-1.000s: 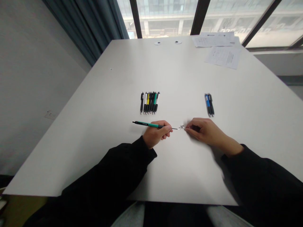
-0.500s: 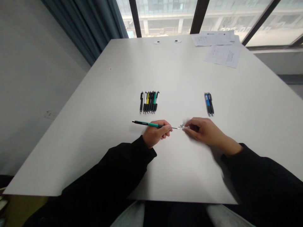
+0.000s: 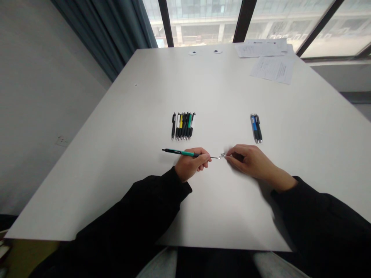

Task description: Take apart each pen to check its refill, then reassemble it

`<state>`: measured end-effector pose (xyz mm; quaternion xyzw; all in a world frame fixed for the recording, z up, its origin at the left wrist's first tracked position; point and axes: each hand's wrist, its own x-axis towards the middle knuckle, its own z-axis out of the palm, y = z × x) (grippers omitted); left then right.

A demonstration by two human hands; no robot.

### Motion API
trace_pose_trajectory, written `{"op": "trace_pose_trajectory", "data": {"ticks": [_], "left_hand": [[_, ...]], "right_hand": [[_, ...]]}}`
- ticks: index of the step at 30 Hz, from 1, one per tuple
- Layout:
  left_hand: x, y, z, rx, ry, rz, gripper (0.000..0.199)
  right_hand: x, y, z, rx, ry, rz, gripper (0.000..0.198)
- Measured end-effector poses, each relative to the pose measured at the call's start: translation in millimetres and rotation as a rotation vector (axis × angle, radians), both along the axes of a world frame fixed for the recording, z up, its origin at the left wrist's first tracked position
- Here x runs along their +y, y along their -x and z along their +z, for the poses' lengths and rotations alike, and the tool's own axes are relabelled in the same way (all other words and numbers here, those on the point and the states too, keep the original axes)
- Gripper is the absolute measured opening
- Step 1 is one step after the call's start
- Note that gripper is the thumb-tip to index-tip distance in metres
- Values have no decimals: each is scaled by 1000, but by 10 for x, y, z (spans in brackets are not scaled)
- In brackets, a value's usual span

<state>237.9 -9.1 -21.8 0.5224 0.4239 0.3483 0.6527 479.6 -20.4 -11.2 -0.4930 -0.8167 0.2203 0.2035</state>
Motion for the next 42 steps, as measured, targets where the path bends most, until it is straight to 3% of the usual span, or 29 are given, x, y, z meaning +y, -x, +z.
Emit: {"op": "trace_pose_trajectory", "data": {"ticks": [13, 24, 29, 33, 35, 39, 42], "left_hand": [[8, -2, -12, -23, -4, -12, 23], [9, -6, 1, 11, -29, -38, 26], [-2, 2, 51, 46, -60, -140, 27], [3, 24, 56, 56, -72, -253, 27], [13, 31, 46, 34, -47, -228, 28], [46, 36, 8, -86, 71, -35, 30], [75, 45, -4, -181, 160, 67, 30]], "right_hand": [[0, 5, -11, 14, -31, -6, 15], [-95, 22, 73, 170, -156, 11, 10], [-166, 91, 104, 294, -142, 124, 19], [-214, 148, 130, 314, -124, 198, 13], [-215, 123, 163, 306, -101, 176, 11], [-136, -34, 205, 294, -40, 61, 13], [-51, -139, 167, 288, 38, 62, 19]]}}
